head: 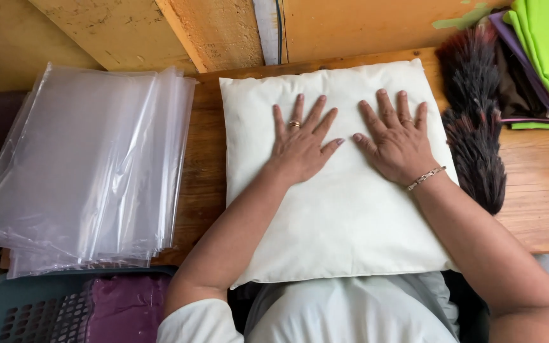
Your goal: The person smooths a white pillow on a wooden table, then uses a feather duster to brush the pillow's surface repeatedly. The person also adjusts the pillow's position and smooths it with their hands.
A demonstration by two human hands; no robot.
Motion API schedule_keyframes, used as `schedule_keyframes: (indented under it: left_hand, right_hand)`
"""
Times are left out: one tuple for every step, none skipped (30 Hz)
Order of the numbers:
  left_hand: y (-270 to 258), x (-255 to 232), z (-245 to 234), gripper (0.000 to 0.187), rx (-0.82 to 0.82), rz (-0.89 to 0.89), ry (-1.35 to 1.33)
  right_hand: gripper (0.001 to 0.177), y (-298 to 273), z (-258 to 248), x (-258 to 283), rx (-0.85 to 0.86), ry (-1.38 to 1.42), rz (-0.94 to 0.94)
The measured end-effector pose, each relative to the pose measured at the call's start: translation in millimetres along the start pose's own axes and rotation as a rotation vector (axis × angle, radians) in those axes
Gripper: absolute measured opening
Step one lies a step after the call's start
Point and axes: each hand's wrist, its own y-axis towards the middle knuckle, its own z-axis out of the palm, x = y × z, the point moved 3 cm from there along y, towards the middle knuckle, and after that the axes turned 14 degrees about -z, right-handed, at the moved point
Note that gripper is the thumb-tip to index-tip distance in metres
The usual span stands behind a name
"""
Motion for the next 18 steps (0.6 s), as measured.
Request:
schedule_keyframes:
  left_hand:
    - [1, 4, 0, 0.061, 0.01, 0.002, -0.001]
    - [2, 11, 0, 0.062, 0.006, -0.073, -0.005]
    - [6, 18, -5, 0.063, -0.013, -0.148, -0.005]
    - [8, 22, -5, 0.063, -0.017, -0.147, -0.004]
    - [10, 28, -5, 0.066, -0.008, -0.243, -0.014]
    - [11, 35, -4, 0.068, 0.002, -0.339, -0.024]
    - [12, 35, -4, 0.068, 0.004, -0.338, -0.024]
    - [13, 37, -4, 0.069, 0.005, -0.396, -0.015]
    - [13, 38, -3, 0.07, 0.008, -0.452, -0.004]
    - [10, 31, 6, 0.07, 0.014, -0.45, -0.002]
    - [9, 25, 8, 0.073, -0.135, -0.417, 0.012]
    - [7, 19, 10, 0.077, -0.284, -0.383, 0.026]
    - [1, 8, 6, 0.077, -0.288, -0.389, 0.025]
    - [-5, -9, 4, 0.071, -0.222, -0.156, -0.029]
    - [-13, -27, 4, 0.064, -0.146, 0.083, -0.084]
    - [-10, -25, 11, 0.064, -0.14, 0.083, -0.085]
    - [-6, -24, 18, 0.062, -0.063, 0.127, -0.067]
    - [-2, -23, 25, 0.06, 0.015, 0.171, -0.05]
  right_hand:
    - [0.067, -2, -2, -5, 0.008, 0.005, 0.005]
    - [0.067, -4, -3, -11, 0.001, 0.02, 0.047]
    - [0.067, -2, -9, -17, -0.018, 0.029, 0.084]
    - [0.067, -3, -7, -27, -0.023, 0.028, 0.083]
    - [0.07, -6, -5, -37, -0.017, 0.032, 0.132]
    - [0.074, -8, -2, -48, -0.012, 0.035, 0.181]
    - [0.074, -8, 0, -52, -0.01, 0.036, 0.183]
    - [0.078, -8, 2, -57, -0.024, 0.023, 0.206]
    - [0.083, -10, 5, -62, -0.036, 0.013, 0.231]
    - [0.083, -16, 4, -55, -0.033, 0.016, 0.235]
    - [0.082, -16, -2, -46, -0.119, -0.018, 0.195]
    - [0.082, -16, -8, -38, -0.206, -0.052, 0.156]
    - [0.082, -14, -10, -25, -0.208, -0.052, 0.149]
    - [0.075, -10, -11, -10, -0.195, -0.035, 0.035]
    - [0.068, -11, -10, 5, -0.177, -0.015, -0.069]
    - [0.068, -11, -4, 3, -0.173, -0.013, -0.067]
    - [0.065, -10, 2, 1, -0.127, -0.027, -0.085]
    - [0.062, -9, 7, -2, -0.081, -0.041, -0.102]
